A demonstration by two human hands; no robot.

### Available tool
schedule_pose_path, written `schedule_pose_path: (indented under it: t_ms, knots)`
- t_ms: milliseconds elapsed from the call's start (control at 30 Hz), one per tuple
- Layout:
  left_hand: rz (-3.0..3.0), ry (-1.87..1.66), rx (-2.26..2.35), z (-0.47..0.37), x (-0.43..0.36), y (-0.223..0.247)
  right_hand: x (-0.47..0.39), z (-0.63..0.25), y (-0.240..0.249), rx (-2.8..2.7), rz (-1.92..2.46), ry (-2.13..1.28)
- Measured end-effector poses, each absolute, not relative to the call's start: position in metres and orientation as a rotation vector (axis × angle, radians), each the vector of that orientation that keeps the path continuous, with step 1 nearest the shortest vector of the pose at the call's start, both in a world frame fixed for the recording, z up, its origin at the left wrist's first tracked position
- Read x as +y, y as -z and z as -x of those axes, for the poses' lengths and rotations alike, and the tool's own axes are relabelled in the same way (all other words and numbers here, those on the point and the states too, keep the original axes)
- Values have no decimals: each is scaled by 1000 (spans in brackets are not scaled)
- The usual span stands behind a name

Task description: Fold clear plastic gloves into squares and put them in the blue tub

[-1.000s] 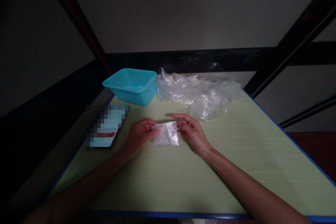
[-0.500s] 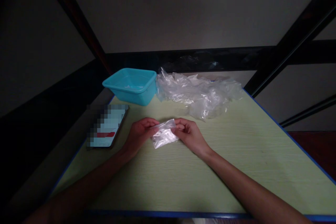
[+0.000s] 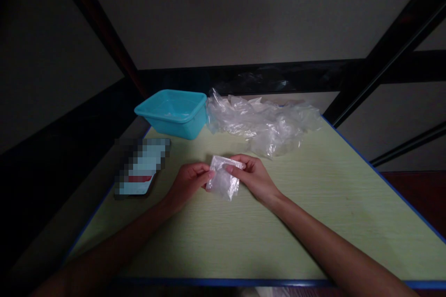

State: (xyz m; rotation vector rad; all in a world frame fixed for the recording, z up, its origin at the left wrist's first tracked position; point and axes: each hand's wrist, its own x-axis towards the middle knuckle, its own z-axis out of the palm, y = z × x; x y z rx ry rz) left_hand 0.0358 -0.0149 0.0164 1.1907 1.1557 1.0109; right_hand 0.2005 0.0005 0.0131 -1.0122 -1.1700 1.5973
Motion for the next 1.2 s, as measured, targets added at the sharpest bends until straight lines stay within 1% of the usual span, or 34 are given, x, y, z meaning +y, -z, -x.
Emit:
schedule_pose_path:
  t_ms: [167, 367, 567, 800, 1200]
  knots:
    - [-1186, -1097, 1227, -33, -13, -15, -1, -199, -14, -1206, 1022, -1582]
    - [-1178, -1062, 1184, -32, -15, -18, -1, -201, -16, -1337, 1032, -1473]
    - [-1151, -1082, 1113, -32, -16, -18, -4, -200, -19, -1436, 1012, -1511]
    - [-1211, -1125, 1163, -34, -16, -16, -7, -197, -21, -1528, 971, -1523]
    - [-1316, -1047, 1159, -33, -18, -16, -6, -198, -18, -1551, 998, -1516]
